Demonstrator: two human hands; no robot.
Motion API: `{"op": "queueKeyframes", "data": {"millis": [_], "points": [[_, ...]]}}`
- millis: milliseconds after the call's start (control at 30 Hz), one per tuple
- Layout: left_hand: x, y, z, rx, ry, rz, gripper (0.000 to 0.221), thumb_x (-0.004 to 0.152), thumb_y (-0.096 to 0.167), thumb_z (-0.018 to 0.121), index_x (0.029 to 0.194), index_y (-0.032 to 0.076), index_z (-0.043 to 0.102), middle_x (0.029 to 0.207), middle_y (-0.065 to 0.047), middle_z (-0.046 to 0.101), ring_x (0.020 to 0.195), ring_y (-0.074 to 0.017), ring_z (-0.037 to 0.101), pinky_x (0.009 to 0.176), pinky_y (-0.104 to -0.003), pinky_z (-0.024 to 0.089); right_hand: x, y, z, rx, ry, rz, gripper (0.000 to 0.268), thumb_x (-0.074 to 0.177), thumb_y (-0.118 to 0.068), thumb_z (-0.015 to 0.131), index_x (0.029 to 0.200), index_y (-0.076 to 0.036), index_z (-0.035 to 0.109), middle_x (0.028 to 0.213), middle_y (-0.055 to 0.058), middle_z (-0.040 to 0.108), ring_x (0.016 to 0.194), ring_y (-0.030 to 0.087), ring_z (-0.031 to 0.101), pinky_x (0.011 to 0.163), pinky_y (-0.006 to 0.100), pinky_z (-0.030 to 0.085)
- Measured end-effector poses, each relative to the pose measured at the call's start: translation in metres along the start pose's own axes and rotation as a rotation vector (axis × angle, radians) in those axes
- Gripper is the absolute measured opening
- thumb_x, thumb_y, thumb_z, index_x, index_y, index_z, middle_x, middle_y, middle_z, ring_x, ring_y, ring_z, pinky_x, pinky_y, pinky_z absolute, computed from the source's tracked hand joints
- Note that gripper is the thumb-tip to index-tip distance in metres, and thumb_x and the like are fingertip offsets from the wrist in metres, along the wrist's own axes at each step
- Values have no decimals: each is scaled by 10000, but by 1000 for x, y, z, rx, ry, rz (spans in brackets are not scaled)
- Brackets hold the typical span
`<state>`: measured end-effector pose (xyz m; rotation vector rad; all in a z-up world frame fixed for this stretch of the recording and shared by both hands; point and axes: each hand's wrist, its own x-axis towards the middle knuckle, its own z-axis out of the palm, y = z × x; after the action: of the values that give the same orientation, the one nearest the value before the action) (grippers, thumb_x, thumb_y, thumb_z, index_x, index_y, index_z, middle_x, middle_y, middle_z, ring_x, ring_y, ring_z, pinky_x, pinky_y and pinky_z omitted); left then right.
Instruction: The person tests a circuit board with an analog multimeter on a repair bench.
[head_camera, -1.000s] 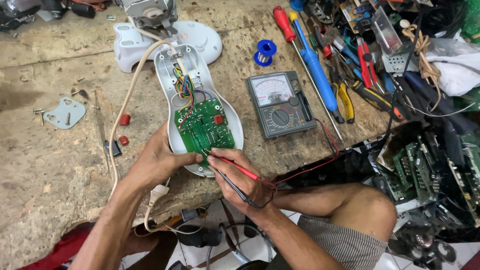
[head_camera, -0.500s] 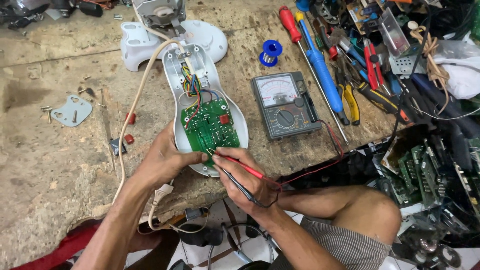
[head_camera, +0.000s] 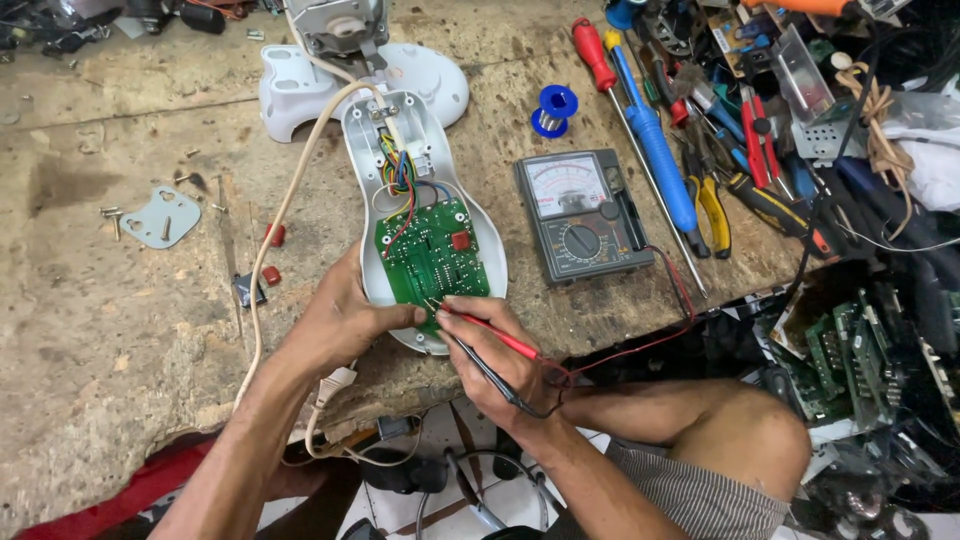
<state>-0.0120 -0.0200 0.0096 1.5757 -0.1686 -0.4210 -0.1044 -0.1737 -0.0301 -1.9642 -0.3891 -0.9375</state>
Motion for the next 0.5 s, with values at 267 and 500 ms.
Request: {"op": "queueKeyframes", "data": {"millis": [267, 500], "points": [[1, -7, -2, 5, -6, 15, 708, 506, -26, 926, 1155, 11, 646, 959, -87, 717, 883, -182, 684, 766, -314, 593, 1, -1, -1, -16, 1, -22, 123, 904, -26, 746, 1017, -39, 791, 1046, 133, 752, 902, 320, 778, 794, 387, 632], [-2, -4, -3, -14, -12, 17, 698, 516, -21, 924, 1155, 7, 644, 968, -93, 714, 888, -192, 682, 781, -321, 592, -1, 0, -1, -37, -3, -48, 125, 910, -36, 740, 1024, -48, 791, 1059, 126, 750, 909, 306, 778, 807, 365, 630]]}}
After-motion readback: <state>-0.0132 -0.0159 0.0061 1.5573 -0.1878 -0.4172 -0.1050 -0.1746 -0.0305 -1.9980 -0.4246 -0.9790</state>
